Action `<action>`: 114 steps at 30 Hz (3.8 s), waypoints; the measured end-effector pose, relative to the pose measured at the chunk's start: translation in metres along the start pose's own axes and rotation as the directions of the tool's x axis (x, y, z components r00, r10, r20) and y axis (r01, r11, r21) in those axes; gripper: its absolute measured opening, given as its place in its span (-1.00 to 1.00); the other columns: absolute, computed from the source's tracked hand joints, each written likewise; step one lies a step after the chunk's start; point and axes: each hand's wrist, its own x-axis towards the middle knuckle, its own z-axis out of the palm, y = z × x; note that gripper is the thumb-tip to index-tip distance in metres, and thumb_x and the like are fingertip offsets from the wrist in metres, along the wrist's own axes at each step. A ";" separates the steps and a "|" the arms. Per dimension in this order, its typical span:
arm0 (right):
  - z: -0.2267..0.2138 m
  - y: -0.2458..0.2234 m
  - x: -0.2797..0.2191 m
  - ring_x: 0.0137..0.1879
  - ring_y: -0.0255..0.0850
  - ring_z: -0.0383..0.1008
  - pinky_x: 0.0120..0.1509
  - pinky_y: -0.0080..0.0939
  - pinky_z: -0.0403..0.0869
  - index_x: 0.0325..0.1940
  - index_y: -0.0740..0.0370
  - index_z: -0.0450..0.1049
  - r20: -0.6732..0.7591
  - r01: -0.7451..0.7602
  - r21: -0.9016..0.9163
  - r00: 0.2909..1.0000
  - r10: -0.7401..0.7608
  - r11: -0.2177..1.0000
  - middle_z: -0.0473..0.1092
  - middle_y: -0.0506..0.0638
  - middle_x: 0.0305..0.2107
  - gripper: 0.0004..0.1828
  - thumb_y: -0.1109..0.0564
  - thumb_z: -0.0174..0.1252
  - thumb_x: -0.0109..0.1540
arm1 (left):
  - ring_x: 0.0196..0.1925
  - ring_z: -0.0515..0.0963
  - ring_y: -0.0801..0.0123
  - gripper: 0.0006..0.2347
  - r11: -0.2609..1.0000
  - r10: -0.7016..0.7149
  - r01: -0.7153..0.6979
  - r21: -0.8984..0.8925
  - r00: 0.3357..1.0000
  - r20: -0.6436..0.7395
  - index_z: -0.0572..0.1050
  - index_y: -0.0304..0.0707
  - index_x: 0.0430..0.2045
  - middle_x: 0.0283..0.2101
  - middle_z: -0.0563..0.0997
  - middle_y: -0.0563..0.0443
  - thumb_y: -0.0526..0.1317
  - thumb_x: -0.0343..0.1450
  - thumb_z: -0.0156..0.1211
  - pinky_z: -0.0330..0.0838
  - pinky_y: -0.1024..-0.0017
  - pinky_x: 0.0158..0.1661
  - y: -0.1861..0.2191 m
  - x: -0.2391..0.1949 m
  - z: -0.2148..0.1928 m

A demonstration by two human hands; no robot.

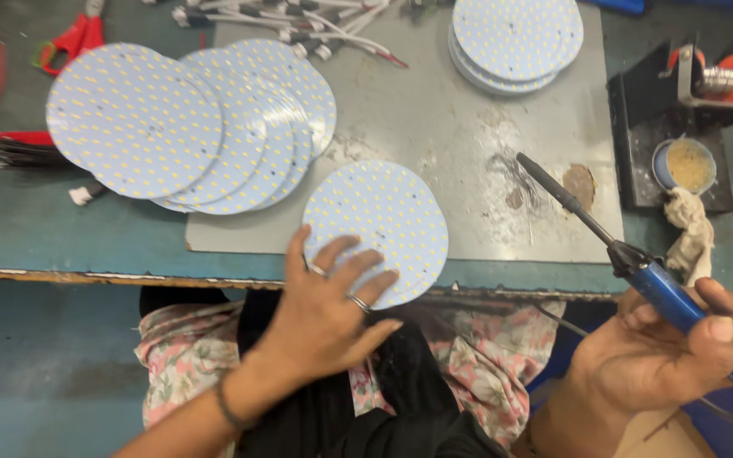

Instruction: The person uses a soldering iron to apply solder to multiple contact points on circular LED modules. They then handle a bundle of thin wires, separating and preparing them for connection.

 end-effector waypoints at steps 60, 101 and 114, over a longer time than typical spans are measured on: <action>-0.030 0.012 0.033 -0.60 -0.28 0.21 -0.50 -0.43 0.24 -0.27 0.44 0.37 0.096 0.043 -0.194 0.995 -0.025 0.980 0.41 0.25 -0.44 -0.85 0.24 0.10 0.29 | 0.48 0.14 -0.05 -0.28 0.975 -0.218 0.219 -0.025 0.975 0.042 0.34 -0.11 0.22 0.33 0.36 -0.06 0.23 0.20 0.31 -0.25 -0.16 0.37 -0.045 -0.014 0.000; 0.076 -0.012 0.026 -0.46 -0.13 0.43 -0.53 -0.40 0.31 -0.32 0.43 0.31 0.361 0.007 -0.193 0.930 0.064 0.981 0.40 0.25 -0.44 -0.85 0.28 0.12 0.27 | 0.19 0.50 -0.06 -0.73 0.940 -0.039 -0.059 -0.335 0.960 -0.277 0.57 -0.43 -0.26 -0.08 0.55 -0.19 -0.22 0.28 0.42 0.38 -0.12 0.24 -0.064 -0.031 0.002; 0.055 -0.008 0.038 -0.39 -0.07 0.43 -0.20 -0.15 0.52 -0.13 0.47 0.29 0.508 0.087 -0.135 0.861 -0.006 0.987 0.40 0.34 -0.38 -0.84 0.32 0.14 0.35 | 0.18 0.52 -0.02 -0.76 0.937 -0.013 -0.086 -0.337 0.959 -0.283 0.58 -0.44 -0.31 -0.12 0.57 -0.18 -0.22 0.30 0.41 0.40 -0.11 0.24 -0.065 -0.031 0.005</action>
